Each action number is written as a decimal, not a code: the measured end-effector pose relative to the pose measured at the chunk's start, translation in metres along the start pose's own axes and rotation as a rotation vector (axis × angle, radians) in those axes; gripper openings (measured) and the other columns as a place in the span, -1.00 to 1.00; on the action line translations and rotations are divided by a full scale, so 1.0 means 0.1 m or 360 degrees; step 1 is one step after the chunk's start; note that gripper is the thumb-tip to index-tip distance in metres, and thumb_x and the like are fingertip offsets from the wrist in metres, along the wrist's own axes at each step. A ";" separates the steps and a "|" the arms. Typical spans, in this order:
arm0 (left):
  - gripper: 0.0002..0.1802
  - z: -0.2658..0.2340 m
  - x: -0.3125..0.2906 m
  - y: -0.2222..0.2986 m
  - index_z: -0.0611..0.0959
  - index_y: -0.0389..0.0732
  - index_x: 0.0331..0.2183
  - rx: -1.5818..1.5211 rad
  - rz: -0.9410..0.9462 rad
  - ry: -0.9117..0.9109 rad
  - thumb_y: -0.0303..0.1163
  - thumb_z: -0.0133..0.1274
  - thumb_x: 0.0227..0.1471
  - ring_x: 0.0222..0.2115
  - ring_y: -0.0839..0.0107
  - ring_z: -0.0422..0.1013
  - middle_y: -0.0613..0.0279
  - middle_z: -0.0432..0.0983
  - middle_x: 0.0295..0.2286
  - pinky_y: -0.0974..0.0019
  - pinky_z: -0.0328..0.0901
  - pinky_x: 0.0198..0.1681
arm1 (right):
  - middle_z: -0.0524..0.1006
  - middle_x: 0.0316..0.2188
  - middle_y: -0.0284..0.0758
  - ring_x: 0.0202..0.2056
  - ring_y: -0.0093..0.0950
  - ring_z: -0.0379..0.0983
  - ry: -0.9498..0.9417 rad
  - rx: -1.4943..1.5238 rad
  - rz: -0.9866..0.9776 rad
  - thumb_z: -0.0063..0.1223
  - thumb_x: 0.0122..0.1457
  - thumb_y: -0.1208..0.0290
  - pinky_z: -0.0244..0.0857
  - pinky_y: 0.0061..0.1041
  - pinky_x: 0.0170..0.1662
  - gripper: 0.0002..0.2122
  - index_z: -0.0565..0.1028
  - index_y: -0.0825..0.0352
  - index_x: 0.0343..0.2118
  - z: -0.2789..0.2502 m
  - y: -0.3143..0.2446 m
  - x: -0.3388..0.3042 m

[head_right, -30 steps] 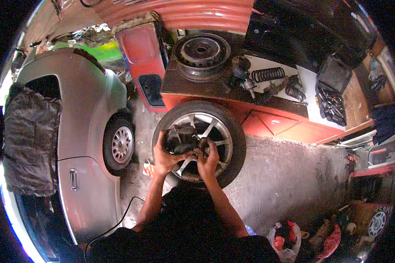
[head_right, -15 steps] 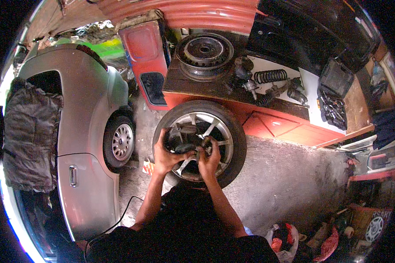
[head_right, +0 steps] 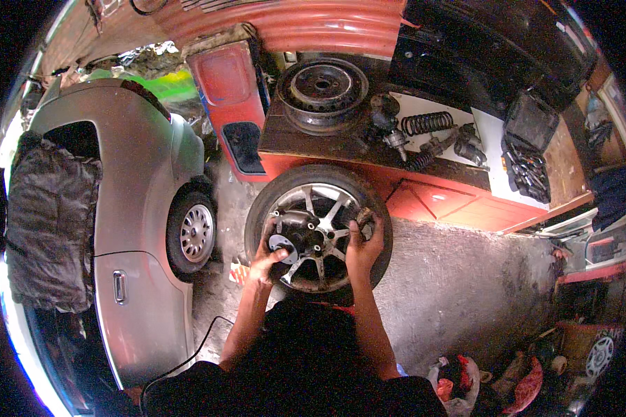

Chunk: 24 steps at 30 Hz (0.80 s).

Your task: The person scrubs a brake caliper with a wire brush while holding it over a car wheel. The person repeatedly brushes the caliper surfaces and rotates it to access different sides.

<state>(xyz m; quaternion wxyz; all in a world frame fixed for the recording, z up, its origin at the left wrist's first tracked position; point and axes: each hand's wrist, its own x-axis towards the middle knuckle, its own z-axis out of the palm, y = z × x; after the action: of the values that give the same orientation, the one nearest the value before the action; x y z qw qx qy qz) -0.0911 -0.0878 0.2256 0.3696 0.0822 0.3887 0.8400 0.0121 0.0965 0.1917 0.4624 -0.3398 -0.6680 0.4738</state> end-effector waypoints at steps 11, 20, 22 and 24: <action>0.18 0.11 0.01 -0.15 0.26 -0.19 0.26 -0.0878 -0.0383 -0.0427 -0.10 0.48 -0.37 0.11 0.02 0.33 0.01 0.33 0.14 -0.15 0.28 0.16 | 0.50 -0.07 -0.19 -0.04 -0.35 0.42 -0.0093 0.0029 0.0128 0.20 0.20 0.35 0.25 -0.36 0.10 -0.59 0.40 0.44 0.03 -0.44 -0.07 -0.14; 0.26 0.15 -0.02 -0.19 0.27 -0.15 0.25 -0.0659 -0.0392 -0.0340 0.19 0.43 -0.42 0.12 0.00 0.31 -0.03 0.30 0.15 -0.12 0.20 0.24 | 0.47 -0.02 -0.22 0.00 -0.37 0.38 -0.0015 0.0158 0.0187 0.12 0.26 0.33 0.20 -0.38 0.14 -0.62 0.39 0.43 0.05 -0.53 -0.10 -0.08; 0.29 0.20 -0.05 -0.16 0.26 -0.13 0.25 -0.0523 -0.0349 -0.0205 0.29 0.41 -0.43 0.14 0.00 0.29 -0.02 0.29 0.16 -0.09 0.17 0.27 | 0.46 -0.01 -0.23 0.02 -0.37 0.37 -0.0014 0.0210 0.0201 0.11 0.27 0.34 0.19 -0.39 0.15 -0.61 0.37 0.43 0.07 -0.51 -0.14 -0.07; 0.23 0.23 -0.05 -0.16 0.28 -0.10 0.25 -0.0521 -0.0305 -0.0114 0.28 0.38 -0.37 0.14 0.02 0.28 0.00 0.31 0.15 -0.11 0.14 0.28 | 0.46 0.00 -0.23 0.03 -0.37 0.36 -0.0058 0.0260 0.0205 0.10 0.28 0.34 0.18 -0.39 0.15 -0.61 0.36 0.42 0.09 -0.49 -0.14 -0.08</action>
<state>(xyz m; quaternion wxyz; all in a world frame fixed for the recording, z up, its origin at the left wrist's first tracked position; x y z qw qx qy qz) -0.0685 -0.0709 0.2310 0.4699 0.0135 0.2394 0.8495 0.0608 0.1003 0.2086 0.4448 -0.3347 -0.6122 0.5615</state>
